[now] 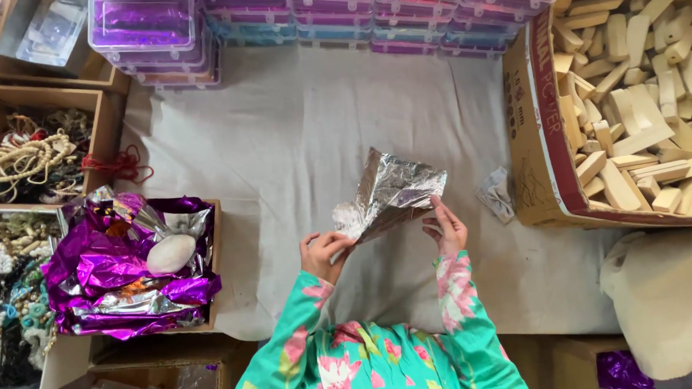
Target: The person wipes small wooden pieces with a white cloth on a table covered with a white sheet. They then wrap the cleaned wooden pieces in a piece of shiny foil and place the wrapped bundle on the table. The person repeats the process by picking up more wooden pieces from a cardboard box and wiping them with the cloth.
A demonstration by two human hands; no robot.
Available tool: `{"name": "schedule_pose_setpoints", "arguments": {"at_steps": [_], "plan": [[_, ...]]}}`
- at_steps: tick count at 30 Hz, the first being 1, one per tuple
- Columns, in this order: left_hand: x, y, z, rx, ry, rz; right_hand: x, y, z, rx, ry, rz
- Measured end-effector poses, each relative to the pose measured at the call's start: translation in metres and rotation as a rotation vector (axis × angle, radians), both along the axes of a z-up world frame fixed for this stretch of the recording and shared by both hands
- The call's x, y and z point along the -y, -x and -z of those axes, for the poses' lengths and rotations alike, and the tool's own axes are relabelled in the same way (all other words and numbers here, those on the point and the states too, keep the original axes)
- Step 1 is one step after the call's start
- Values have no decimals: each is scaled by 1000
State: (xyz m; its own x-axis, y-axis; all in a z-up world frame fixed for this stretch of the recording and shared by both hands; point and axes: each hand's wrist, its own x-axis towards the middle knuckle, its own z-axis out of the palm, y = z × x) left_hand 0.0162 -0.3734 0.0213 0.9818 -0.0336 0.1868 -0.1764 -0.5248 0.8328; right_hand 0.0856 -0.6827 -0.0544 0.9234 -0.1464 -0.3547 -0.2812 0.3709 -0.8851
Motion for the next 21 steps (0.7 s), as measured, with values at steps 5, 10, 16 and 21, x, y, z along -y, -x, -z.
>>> {"name": "schedule_pose_setpoints", "arguments": {"at_steps": [5,10,16,21], "plan": [[-5,11,10,174,-229,37,-21,-2,-28,99,259,12],[-12,18,16,248,-380,-242,-25,-26,-26,291,929,-211],[-20,22,6,254,-375,-302,-59,-61,-31,488,1522,-712],[-13,15,41,159,-341,-202,-59,-89,27,411,1610,-941]]}}
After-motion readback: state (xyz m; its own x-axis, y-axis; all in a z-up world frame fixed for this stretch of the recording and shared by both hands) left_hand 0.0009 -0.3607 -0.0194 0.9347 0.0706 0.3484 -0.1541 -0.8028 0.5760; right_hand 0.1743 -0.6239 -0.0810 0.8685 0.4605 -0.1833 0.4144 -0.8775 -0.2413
